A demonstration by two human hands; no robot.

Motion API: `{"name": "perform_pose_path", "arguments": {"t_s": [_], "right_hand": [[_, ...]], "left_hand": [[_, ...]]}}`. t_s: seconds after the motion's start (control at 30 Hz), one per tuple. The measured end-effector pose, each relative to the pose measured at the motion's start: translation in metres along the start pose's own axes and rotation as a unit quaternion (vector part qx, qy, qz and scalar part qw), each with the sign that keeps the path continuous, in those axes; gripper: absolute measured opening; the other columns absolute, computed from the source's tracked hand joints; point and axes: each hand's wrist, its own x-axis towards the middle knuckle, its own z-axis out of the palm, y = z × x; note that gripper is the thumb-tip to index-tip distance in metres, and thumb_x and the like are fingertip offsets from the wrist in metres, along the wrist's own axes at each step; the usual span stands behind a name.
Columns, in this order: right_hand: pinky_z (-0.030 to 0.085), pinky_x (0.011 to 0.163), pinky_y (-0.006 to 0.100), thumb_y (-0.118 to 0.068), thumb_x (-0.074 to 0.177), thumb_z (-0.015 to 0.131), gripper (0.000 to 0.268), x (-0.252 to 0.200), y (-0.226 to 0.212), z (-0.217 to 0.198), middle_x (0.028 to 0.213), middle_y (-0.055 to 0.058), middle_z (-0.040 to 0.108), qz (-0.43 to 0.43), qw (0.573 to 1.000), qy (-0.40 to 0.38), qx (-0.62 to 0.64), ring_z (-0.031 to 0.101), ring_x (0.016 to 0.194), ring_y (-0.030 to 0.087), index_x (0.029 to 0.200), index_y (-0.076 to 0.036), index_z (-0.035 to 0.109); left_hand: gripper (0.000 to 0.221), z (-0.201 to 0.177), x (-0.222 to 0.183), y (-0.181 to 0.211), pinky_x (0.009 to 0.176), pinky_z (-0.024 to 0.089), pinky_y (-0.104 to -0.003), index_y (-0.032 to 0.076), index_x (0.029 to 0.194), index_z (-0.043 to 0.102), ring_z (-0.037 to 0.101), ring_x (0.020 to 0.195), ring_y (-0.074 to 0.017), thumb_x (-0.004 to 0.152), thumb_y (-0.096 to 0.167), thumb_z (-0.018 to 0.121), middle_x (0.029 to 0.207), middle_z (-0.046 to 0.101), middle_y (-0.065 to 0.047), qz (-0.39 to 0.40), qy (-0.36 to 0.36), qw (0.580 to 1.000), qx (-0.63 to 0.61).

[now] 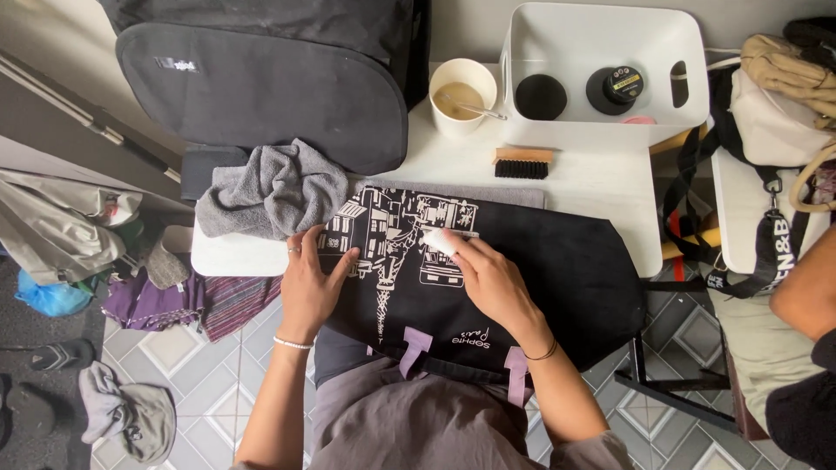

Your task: Cleaning a black tote bag by scrubbing it with a cleaning block and then brushing it.

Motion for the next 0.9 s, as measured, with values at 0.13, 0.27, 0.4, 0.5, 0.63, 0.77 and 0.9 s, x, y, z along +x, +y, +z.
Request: {"name": "perform_pose_path", "arguments": {"t_s": [0.13,0.27,0.4,0.5,0.63,0.77,0.9], "right_hand": [[0.058,0.066,0.049,-0.018,0.102,0.053,0.047,0.004,0.016,-0.003,0.092,0.014,0.062,0.02,0.993,0.09,-0.077,0.068,0.085,0.039,0.149,-0.021,0.054],[0.059,0.066,0.044,-0.022,0.102,0.051,0.048,0.005,0.01,0.005,0.091,0.008,0.062,-0.006,0.997,0.056,-0.061,0.069,0.083,0.034,0.15,-0.028,0.052],[0.057,0.066,0.049,-0.018,0.105,0.048,0.046,0.01,0.022,-0.001,0.091,0.014,0.06,0.028,0.992,0.11,-0.059,0.066,0.081,0.04,0.151,-0.02,0.052],[0.059,0.064,0.047,-0.027,0.103,0.052,0.046,0.006,0.016,0.009,0.09,0.009,0.062,-0.01,0.997,0.048,-0.066,0.069,0.082,0.036,0.149,-0.029,0.054],[0.059,0.064,0.045,-0.024,0.103,0.053,0.046,0.008,0.019,0.005,0.09,0.008,0.062,-0.007,0.995,0.064,-0.081,0.069,0.081,0.034,0.149,-0.028,0.054],[0.059,0.066,0.041,-0.024,0.104,0.052,0.042,0.006,0.009,0.001,0.094,0.008,0.065,-0.016,0.997,0.058,-0.042,0.07,0.084,0.032,0.145,-0.025,0.059],[0.057,0.065,0.046,-0.019,0.106,0.048,0.044,0.008,0.029,-0.005,0.092,0.014,0.061,-0.007,0.989,0.111,-0.095,0.067,0.082,0.037,0.15,-0.018,0.054]], "left_hand": [[0.075,-0.001,0.0,-0.003,0.09,0.054,-0.064,0.004,0.141,0.051,0.064,0.109,-0.0562,0.091,0.056,0.071,0.129,0.049,-0.022,0.004,0.001,1.0,-0.014],[0.074,-0.003,0.001,-0.005,0.089,0.054,-0.063,0.003,0.139,0.052,0.065,0.108,-0.0556,0.09,0.055,0.072,0.127,0.05,-0.022,0.01,0.003,1.0,-0.018],[0.073,-0.003,0.003,-0.006,0.087,0.055,-0.063,0.002,0.138,0.052,0.065,0.106,-0.0558,0.091,0.055,0.071,0.126,0.05,-0.022,0.015,0.005,1.0,-0.02],[0.073,-0.001,0.004,-0.01,0.087,0.055,-0.062,0.002,0.137,0.052,0.066,0.105,-0.0552,0.091,0.055,0.071,0.126,0.05,-0.021,0.013,0.005,1.0,-0.016],[0.073,-0.002,0.006,-0.008,0.087,0.056,-0.062,0.003,0.137,0.053,0.066,0.105,-0.0545,0.09,0.055,0.072,0.127,0.05,-0.021,0.011,0.007,1.0,-0.013],[0.073,-0.001,0.003,-0.011,0.087,0.056,-0.061,0.001,0.138,0.052,0.066,0.105,-0.0549,0.092,0.054,0.071,0.125,0.05,-0.021,0.013,0.007,1.0,-0.018],[0.073,0.004,0.005,-0.015,0.086,0.057,-0.06,0.001,0.137,0.053,0.067,0.106,-0.0531,0.092,0.055,0.07,0.124,0.051,-0.02,0.02,0.015,1.0,-0.004]]}}
